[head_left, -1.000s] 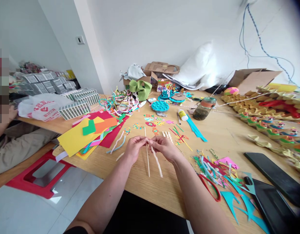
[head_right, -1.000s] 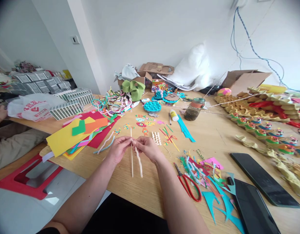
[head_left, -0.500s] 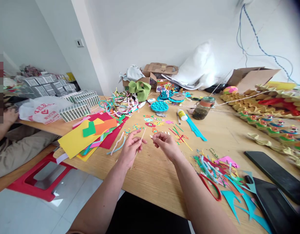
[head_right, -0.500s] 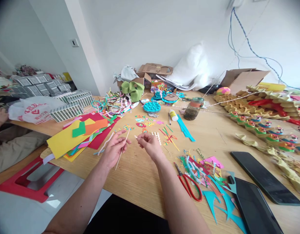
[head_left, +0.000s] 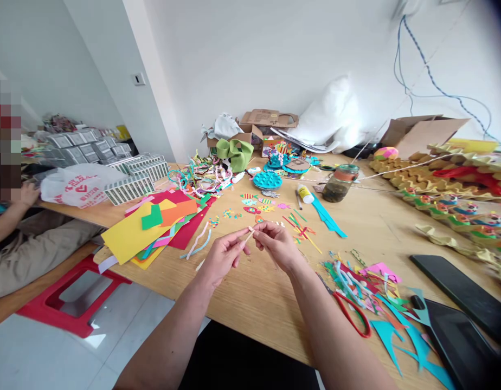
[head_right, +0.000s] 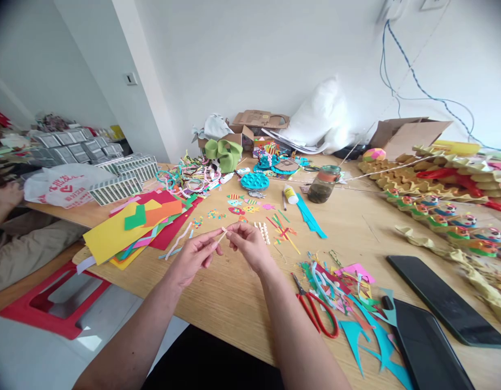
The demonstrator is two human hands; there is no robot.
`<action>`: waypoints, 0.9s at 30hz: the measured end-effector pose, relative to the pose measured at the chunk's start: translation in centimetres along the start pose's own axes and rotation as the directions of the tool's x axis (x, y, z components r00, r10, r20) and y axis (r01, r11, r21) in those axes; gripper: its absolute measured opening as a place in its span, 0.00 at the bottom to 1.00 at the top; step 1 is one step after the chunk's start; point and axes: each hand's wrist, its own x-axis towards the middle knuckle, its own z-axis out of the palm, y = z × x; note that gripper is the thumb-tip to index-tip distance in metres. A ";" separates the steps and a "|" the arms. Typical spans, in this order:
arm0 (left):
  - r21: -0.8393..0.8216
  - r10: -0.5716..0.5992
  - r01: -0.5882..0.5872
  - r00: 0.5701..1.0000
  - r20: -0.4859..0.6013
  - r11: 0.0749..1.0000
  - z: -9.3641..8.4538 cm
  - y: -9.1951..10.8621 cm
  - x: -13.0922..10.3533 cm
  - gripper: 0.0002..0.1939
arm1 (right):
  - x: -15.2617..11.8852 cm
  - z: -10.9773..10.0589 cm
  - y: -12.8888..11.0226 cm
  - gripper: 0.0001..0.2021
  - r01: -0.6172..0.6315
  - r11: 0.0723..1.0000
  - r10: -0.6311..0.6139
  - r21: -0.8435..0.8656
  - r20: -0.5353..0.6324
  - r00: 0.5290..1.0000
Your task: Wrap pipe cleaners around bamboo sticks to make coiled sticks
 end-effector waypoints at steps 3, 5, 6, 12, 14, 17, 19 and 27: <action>0.010 0.002 -0.002 1.000 -0.004 1.000 0.0 0.0 0.0 0.25 | -0.1 0.0 -0.1 0.10 0.005 0.999 -0.006 0.047 0.019 1.000; 0.006 0.004 -0.004 1.000 -0.004 1.000 0.0 0.0 0.0 0.24 | -0.1 0.0 -0.1 0.10 0.006 0.997 -0.009 0.072 0.030 1.000; 0.002 0.007 -0.007 1.000 -0.003 1.000 0.0 -0.1 0.1 0.24 | -0.1 -0.1 0.0 0.10 0.006 0.997 -0.009 0.081 0.034 0.999; -0.027 0.022 -0.021 0.999 0.029 0.999 -0.1 -0.4 0.2 0.23 | 0.0 -0.2 0.1 0.10 -0.016 0.995 0.013 0.094 0.033 0.999; -0.047 0.011 -0.010 0.999 0.031 0.999 -0.1 -0.4 0.2 0.24 | -0.1 -0.2 0.1 0.10 -0.024 0.996 0.021 0.089 0.035 0.999; -0.083 -0.001 0.004 0.999 0.039 0.997 -0.1 -0.4 0.2 0.25 | -0.1 0.0 0.0 0.10 -0.026 0.995 0.021 0.098 0.056 0.998; -0.105 0.004 0.000 0.999 0.041 0.995 -0.1 -0.4 0.2 0.24 | -0.1 0.1 0.0 0.11 -0.030 0.995 0.024 0.100 0.059 0.998; -0.468 -0.117 0.111 0.993 0.016 0.877 -0.8 -0.1 1.1 0.18 | 0.2 0.2 0.3 0.12 -0.046 0.993 0.050 0.104 -0.035 0.998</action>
